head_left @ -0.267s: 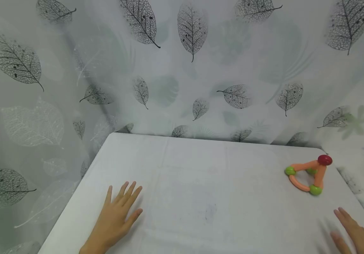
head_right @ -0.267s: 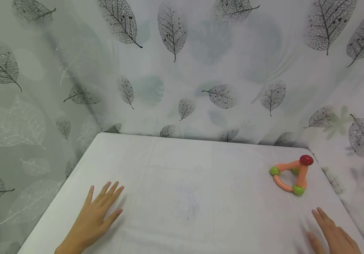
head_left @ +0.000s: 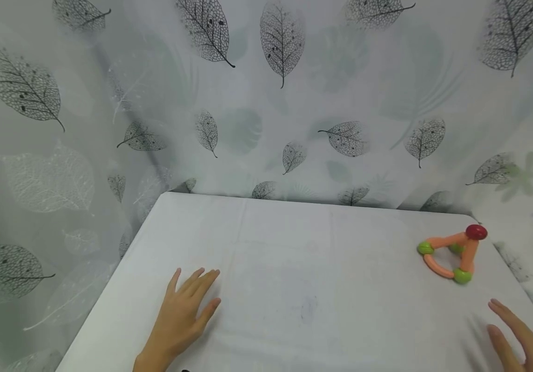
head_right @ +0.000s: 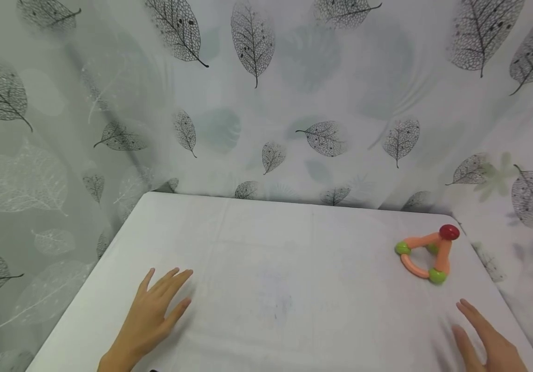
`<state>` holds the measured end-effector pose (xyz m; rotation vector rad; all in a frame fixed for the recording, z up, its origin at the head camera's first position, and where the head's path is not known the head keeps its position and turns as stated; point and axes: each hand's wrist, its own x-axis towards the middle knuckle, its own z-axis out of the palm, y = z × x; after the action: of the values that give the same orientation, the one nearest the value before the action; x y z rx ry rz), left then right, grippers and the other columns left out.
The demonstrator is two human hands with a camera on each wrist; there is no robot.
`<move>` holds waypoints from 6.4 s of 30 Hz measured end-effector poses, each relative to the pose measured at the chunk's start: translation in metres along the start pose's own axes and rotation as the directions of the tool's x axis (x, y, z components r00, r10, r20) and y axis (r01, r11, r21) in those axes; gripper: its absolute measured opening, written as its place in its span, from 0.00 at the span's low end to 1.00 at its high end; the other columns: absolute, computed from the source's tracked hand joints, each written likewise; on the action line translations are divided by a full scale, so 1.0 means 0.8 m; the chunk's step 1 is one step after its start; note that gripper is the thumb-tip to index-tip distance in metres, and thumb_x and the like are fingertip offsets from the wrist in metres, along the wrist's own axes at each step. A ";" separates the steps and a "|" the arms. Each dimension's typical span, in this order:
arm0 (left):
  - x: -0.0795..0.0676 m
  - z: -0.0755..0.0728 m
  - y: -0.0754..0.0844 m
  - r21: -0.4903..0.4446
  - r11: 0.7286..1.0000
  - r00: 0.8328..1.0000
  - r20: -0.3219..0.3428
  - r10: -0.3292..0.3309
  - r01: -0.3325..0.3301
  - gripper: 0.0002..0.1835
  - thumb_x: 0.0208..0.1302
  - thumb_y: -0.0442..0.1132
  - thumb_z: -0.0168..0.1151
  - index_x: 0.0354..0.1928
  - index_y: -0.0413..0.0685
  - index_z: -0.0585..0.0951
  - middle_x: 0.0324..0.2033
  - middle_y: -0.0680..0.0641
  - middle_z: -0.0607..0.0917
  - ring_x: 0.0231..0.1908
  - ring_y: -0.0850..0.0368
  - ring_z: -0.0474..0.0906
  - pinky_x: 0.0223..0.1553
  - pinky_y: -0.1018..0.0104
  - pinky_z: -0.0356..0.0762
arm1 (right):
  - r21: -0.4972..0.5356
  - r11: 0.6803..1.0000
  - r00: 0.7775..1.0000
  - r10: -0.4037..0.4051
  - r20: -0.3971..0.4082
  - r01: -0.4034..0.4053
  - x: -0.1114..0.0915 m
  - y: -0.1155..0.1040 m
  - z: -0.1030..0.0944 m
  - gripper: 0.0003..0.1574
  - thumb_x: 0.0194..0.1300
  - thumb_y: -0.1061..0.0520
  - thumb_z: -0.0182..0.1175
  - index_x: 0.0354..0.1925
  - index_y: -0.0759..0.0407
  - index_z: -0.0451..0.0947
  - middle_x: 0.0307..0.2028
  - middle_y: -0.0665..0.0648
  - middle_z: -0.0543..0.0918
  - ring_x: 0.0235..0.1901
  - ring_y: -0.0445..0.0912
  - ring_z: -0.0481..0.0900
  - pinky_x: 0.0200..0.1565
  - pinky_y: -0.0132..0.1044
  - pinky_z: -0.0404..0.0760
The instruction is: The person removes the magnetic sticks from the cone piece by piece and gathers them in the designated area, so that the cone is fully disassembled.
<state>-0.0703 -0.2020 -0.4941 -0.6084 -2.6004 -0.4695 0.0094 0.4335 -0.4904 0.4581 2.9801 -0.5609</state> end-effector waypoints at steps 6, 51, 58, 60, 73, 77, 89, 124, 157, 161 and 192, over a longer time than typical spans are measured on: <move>0.012 0.012 0.018 -0.084 0.996 1.000 0.008 -0.015 0.016 0.25 0.72 0.50 0.66 0.68 0.56 0.78 0.58 0.55 0.87 0.60 0.52 0.81 0.71 0.35 0.61 | 0.274 0.961 0.933 0.059 -0.355 0.043 0.001 -0.030 0.015 0.33 0.83 0.51 0.51 0.79 0.59 0.62 0.75 0.49 0.72 0.75 0.27 0.63 0.79 0.30 0.57; 0.091 0.133 0.162 -0.874 0.474 0.993 0.119 -0.002 0.106 0.18 0.81 0.36 0.49 0.66 0.57 0.78 0.52 0.47 0.89 0.52 0.42 0.86 0.59 0.62 0.79 | 0.599 0.783 0.892 0.379 -0.247 -0.167 0.111 -0.058 0.050 0.43 0.78 0.48 0.51 0.84 0.47 0.49 0.81 0.56 0.60 0.44 0.25 0.61 0.42 0.18 0.62; 0.101 0.136 0.175 -0.888 0.442 0.988 0.156 0.020 0.131 0.17 0.82 0.39 0.49 0.65 0.57 0.78 0.52 0.47 0.89 0.53 0.46 0.86 0.59 0.62 0.78 | 0.553 0.823 0.872 0.360 -0.332 -0.129 0.106 -0.056 0.053 0.39 0.78 0.52 0.53 0.81 0.58 0.58 0.75 0.65 0.67 0.40 0.23 0.58 0.43 0.22 0.61; 0.105 0.137 0.180 -0.889 0.434 0.985 0.171 0.026 0.143 0.17 0.82 0.40 0.48 0.65 0.57 0.78 0.52 0.48 0.89 0.53 0.49 0.85 0.60 0.62 0.78 | 0.540 0.832 0.863 0.362 -0.352 -0.128 0.106 -0.057 0.053 0.37 0.78 0.52 0.55 0.79 0.60 0.61 0.72 0.67 0.70 0.39 0.23 0.58 0.42 0.23 0.61; 0.138 0.159 0.214 -0.907 0.354 0.966 0.257 0.039 0.227 0.19 0.83 0.45 0.47 0.67 0.49 0.76 0.54 0.43 0.88 0.56 0.49 0.85 0.61 0.65 0.77 | 0.507 0.853 0.889 0.323 -0.325 -0.124 0.111 -0.064 0.054 0.34 0.77 0.52 0.58 0.76 0.57 0.68 0.67 0.65 0.76 0.43 0.28 0.64 0.50 0.29 0.68; 0.143 0.168 0.217 -0.921 0.319 0.969 0.246 0.028 0.224 0.19 0.83 0.44 0.48 0.67 0.48 0.77 0.53 0.41 0.88 0.53 0.49 0.85 0.60 0.66 0.76 | 0.506 0.851 0.899 0.321 -0.298 -0.136 0.110 -0.067 0.054 0.34 0.77 0.51 0.57 0.77 0.53 0.68 0.69 0.65 0.76 0.45 0.30 0.67 0.53 0.31 0.70; 0.143 0.192 0.206 -0.926 0.322 0.973 0.223 0.055 0.194 0.19 0.81 0.40 0.51 0.67 0.41 0.75 0.54 0.40 0.87 0.53 0.41 0.85 0.56 0.68 0.79 | 0.505 0.862 0.955 0.113 -0.273 0.043 0.115 -0.075 0.055 0.33 0.79 0.51 0.57 0.77 0.53 0.68 0.76 0.62 0.68 0.74 0.42 0.66 0.70 0.25 0.70; 0.141 0.200 0.214 -0.777 0.629 0.981 0.097 0.169 -0.032 0.32 0.72 0.37 0.67 0.75 0.49 0.70 0.71 0.52 0.77 0.67 0.54 0.76 0.61 0.65 0.80 | 0.520 0.736 0.880 -0.471 -0.067 0.433 0.114 -0.117 0.058 0.27 0.67 0.59 0.71 0.62 0.60 0.81 0.59 0.24 0.70 0.53 0.18 0.73 0.50 0.16 0.77; 0.137 0.192 0.219 -0.814 0.581 0.999 0.041 0.019 0.022 0.17 0.78 0.44 0.60 0.64 0.52 0.78 0.48 0.51 0.87 0.48 0.61 0.81 0.47 0.65 0.81 | 0.648 0.577 0.740 -0.672 0.032 0.496 0.110 -0.168 0.071 0.16 0.69 0.61 0.68 0.54 0.56 0.87 0.61 0.56 0.81 0.60 0.24 0.74 0.59 0.20 0.72; 0.135 0.192 0.216 -0.834 0.551 1.000 -0.007 0.019 -0.016 0.18 0.78 0.41 0.59 0.65 0.49 0.78 0.49 0.48 0.89 0.49 0.59 0.83 0.48 0.65 0.83 | 0.645 0.582 0.732 -0.680 0.050 0.496 0.111 -0.175 0.074 0.16 0.69 0.60 0.68 0.54 0.54 0.87 0.60 0.56 0.82 0.60 0.26 0.74 0.60 0.20 0.72; 0.135 0.179 0.217 -0.901 0.431 0.999 0.036 -0.028 0.045 0.08 0.79 0.39 0.55 0.51 0.47 0.81 0.31 0.42 0.86 0.26 0.53 0.79 0.32 0.73 0.78 | 0.411 0.649 0.685 -0.724 0.075 0.641 0.113 -0.235 -0.004 0.15 0.78 0.54 0.60 0.59 0.46 0.81 0.55 0.50 0.87 0.52 0.43 0.85 0.55 0.37 0.85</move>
<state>-0.1214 0.0404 -0.5262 -0.8525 -2.1545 -1.9621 -0.1335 0.2925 -0.4346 -0.7557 2.7199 -1.1259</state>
